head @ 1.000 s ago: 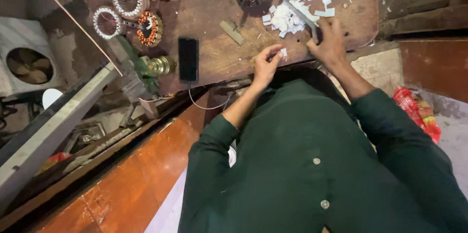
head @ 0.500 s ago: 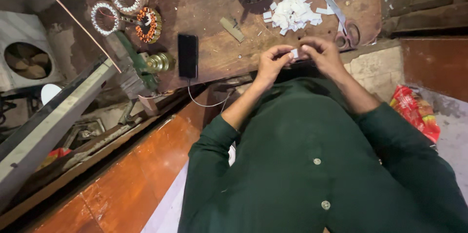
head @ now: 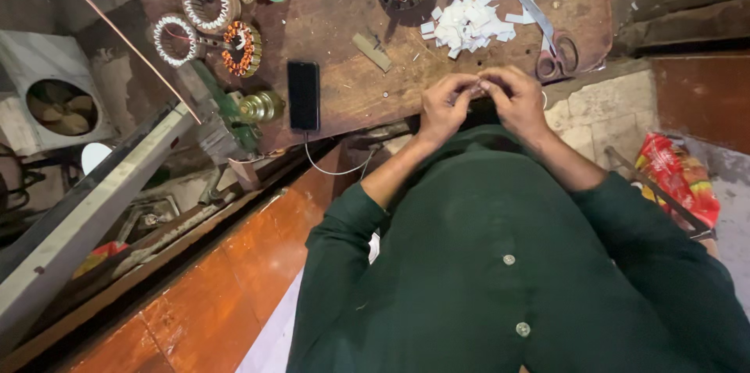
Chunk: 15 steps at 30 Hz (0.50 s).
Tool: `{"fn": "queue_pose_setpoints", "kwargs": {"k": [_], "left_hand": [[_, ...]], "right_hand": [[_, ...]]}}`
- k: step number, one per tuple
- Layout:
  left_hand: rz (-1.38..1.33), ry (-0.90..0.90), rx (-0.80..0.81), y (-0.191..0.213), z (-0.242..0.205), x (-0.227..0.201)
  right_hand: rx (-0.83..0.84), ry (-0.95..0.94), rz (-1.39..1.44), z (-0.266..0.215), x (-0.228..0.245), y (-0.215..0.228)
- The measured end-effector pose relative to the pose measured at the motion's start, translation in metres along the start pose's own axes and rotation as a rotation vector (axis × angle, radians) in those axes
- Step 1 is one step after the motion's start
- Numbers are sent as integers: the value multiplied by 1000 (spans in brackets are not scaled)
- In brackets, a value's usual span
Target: The person inserts small white insulating strips into the slots of a circular copper-wound stator core. They handle the stator and strips by hand, repeatedly placing strips into the winding slots on a wooden workbench with other stators and tools nearby.
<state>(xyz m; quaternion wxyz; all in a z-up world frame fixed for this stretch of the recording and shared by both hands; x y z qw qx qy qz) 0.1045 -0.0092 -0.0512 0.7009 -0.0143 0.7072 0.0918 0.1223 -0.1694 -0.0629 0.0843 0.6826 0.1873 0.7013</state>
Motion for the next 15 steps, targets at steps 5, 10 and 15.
{"fn": "queue_pose_setpoints", "kwargs": {"k": [5, 10, 15], "left_hand": [[234, -310, 1, 9, -4, -55], [57, -72, 118, 4, -1, -29], [-156, 212, 184, -4, -15, 30]], "right_hand": [[83, -383, 559, -7, -25, -12], [91, -359, 524, -10, -33, -12], [149, -261, 484, -17, -21, -10]]}}
Point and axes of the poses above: each hand's wrist, its own z-axis towards the middle knuckle, its own y-axis out of the back of the hand, x = y × z, the point moved 10 cm from there along z, towards the middle knuckle, and after that the axes turned 6 degrees about -x, right-handed, at the moved point
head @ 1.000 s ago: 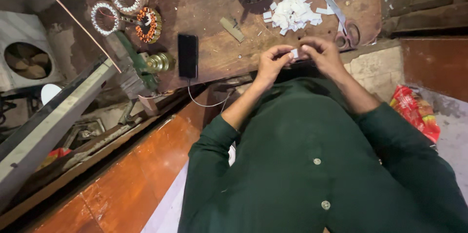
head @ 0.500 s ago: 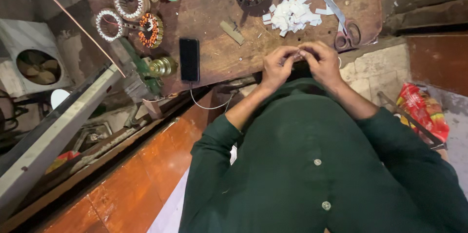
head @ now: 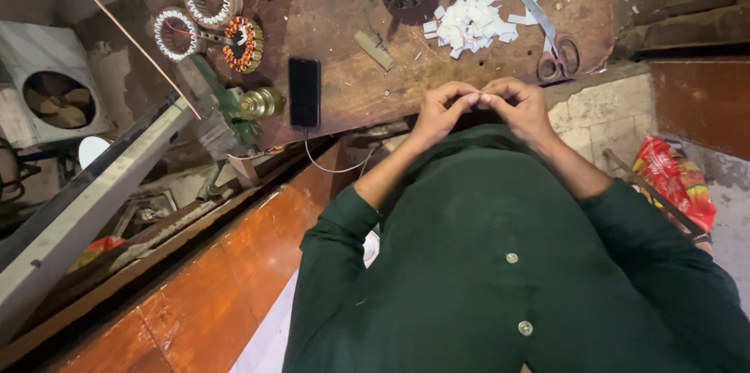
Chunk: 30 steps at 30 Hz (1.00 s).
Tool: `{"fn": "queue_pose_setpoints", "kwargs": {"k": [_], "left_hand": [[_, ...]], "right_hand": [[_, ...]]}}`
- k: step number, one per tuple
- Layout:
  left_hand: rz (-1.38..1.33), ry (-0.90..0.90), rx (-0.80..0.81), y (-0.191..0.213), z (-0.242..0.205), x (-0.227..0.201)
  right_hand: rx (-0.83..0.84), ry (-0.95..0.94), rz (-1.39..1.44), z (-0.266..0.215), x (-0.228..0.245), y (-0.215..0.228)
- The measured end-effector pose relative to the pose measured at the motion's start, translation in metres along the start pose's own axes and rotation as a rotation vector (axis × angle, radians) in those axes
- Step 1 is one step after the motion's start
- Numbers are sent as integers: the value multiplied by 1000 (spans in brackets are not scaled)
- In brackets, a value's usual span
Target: The person inserts small white insulating strips into the slots of a circular copper-wound stator core. They handle the stator and strips by hand, repeatedly placing strips into the winding slots on a wooden workbench with other stators and tools nearby.
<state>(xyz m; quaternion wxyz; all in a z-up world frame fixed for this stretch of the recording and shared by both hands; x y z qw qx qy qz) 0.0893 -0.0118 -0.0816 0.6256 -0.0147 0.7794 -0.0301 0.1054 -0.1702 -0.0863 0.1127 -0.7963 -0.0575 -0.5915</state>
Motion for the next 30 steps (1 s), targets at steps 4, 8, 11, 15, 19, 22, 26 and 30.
{"fn": "queue_pose_setpoints", "kwargs": {"k": [4, 8, 11, 15, 19, 22, 26, 30], "left_hand": [[2, 130, -14, 1, 17, 27], [449, -220, -722, 101, 93, -22], [618, -432, -886, 148, 146, -43], [528, -247, -661, 165, 201, -20], [316, -68, -733, 177, 163, 9], [-311, 14, -646, 172, 121, 53], [-457, 437, -677, 161, 54, 146], [-518, 579, -550, 157, 28, 182]], "right_hand": [[-108, 15, -95, 0, 6, 7], [-357, 258, -410, -1, 38, 38], [-439, 250, -429, -7, 40, 51], [-457, 98, -339, -10, 26, 55], [-492, 145, -394, -20, 28, 56], [-410, 263, -448, -20, 42, 44], [-256, 390, -469, -2, 68, 3], [-79, 428, -507, 13, 72, -52]]}}
Point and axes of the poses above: each hand's wrist, its own z-axis towards the middle knuckle, its own y-axis out of the back of the hand, x = y × z, the point moved 10 cm from there along z, towards the middle knuckle, and after that the axes turned 6 degrees about -x, right-handed, at the moved point
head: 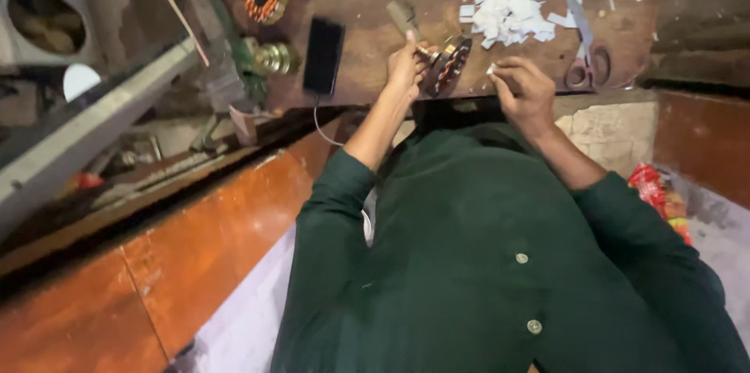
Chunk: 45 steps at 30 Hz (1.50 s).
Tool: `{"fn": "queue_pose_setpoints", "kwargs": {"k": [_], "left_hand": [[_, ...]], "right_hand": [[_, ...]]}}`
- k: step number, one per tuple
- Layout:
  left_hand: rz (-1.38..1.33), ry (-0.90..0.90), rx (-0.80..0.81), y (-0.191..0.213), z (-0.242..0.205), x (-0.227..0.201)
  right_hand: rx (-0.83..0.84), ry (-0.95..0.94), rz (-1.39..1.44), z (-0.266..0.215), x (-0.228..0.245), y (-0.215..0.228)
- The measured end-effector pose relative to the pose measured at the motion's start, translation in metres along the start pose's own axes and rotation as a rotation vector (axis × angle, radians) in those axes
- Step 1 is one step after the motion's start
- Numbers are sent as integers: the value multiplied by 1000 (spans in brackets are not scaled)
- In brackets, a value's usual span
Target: The person inserts small white insulating strips into the slots of a circular copper-wound stator core. They handle the stator and strips by hand, repeatedly placing strips into the winding slots on a wooden workbench with other stators and tools nearby.
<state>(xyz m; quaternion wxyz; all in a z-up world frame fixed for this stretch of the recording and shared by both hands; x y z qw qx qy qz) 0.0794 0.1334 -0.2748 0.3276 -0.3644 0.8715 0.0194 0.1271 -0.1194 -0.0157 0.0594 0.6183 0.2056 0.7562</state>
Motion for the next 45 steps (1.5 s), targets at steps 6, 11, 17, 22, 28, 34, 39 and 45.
{"fn": "queue_pose_setpoints", "kwargs": {"k": [6, 11, 17, 22, 28, 34, 39, 45], "left_hand": [[42, -379, -246, 3, -65, -40], [232, -705, -91, -23, -117, -52], [55, -725, 88, -33, -116, -56], [14, -697, 140, -34, -112, -53], [-56, -614, 184, -37, -114, -54], [-164, -418, 284, -40, -108, -47], [-177, -426, 299, -44, -98, -50], [230, -560, 311, -43, -118, -58]], "right_hand": [[63, 252, -5, 25, 37, -48], [68, 280, 24, 34, 42, -76], [72, 197, 97, 45, 31, -93], [-3, -5, 153, 50, 10, -101], [48, 109, -41, 48, 35, -99], [23, 273, -74, 42, 56, -91], [66, 97, 12, 50, 32, -103], [21, 206, -12, 37, 22, -74]]}}
Point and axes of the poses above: each hand's wrist, its own z-axis towards the middle knuckle, its own y-axis out of the back of the hand, x = y × z, the point moved 10 cm from there along z, towards the middle knuckle, and after that the axes turned 6 degrees about -x, right-handed, at the moved point
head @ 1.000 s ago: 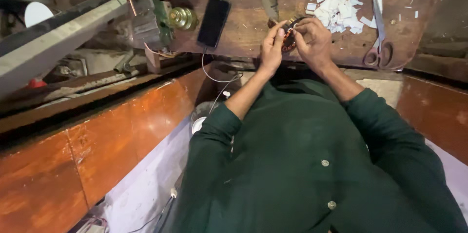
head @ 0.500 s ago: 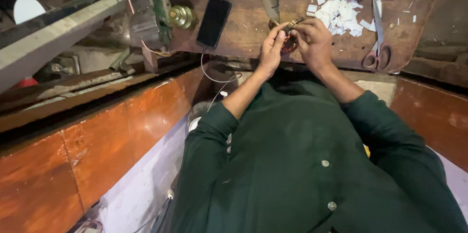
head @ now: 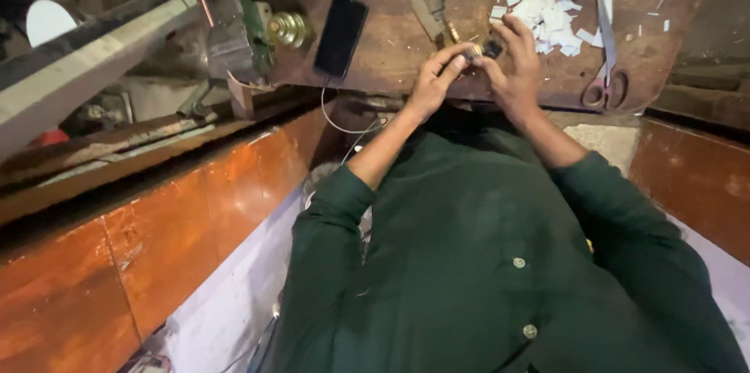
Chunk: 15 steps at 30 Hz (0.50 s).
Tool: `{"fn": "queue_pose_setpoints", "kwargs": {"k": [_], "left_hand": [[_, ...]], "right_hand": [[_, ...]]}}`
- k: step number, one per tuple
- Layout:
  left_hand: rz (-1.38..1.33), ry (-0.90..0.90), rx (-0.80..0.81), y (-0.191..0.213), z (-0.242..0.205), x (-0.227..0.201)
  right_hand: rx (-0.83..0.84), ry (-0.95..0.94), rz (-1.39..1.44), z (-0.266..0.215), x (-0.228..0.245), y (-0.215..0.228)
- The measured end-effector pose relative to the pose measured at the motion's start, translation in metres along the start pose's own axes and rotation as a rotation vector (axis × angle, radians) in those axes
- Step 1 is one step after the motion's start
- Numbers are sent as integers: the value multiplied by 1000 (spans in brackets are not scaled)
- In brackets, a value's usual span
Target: The person inserts small white insulating strips into the slots of a circular copper-wound stator core. They handle the stator and strips by hand, repeatedly placing strips into the winding slots on a wooden workbench with other stators and tools nearby.
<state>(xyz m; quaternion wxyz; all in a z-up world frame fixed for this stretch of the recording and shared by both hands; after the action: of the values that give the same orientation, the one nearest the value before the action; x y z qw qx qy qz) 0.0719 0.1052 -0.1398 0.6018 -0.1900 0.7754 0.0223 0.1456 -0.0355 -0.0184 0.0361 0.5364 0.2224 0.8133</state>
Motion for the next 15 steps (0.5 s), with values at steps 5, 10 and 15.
{"fn": "queue_pose_setpoints", "kwargs": {"k": [5, 10, 15], "left_hand": [[375, -297, 99, -18, -34, -43], [453, -302, 111, -30, -48, -50], [569, -371, 138, -33, -56, -56]], "right_hand": [[245, -51, 100, -31, -26, -3], [267, -15, 122, -45, -30, 2], [242, 46, 160, -43, -21, 3]]}}
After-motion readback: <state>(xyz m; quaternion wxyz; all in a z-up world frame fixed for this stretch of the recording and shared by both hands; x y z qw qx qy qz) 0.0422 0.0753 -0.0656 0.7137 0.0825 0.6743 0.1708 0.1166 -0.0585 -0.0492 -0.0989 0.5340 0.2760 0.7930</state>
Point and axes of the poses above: each hand's wrist, its own z-axis towards the middle knuckle, its own y-axis out of the back of the hand, x = y × z, the point moved 10 cm from there along z, towards the middle knuckle, and after that the axes turned 6 degrees about -x, right-handed, at the moved point
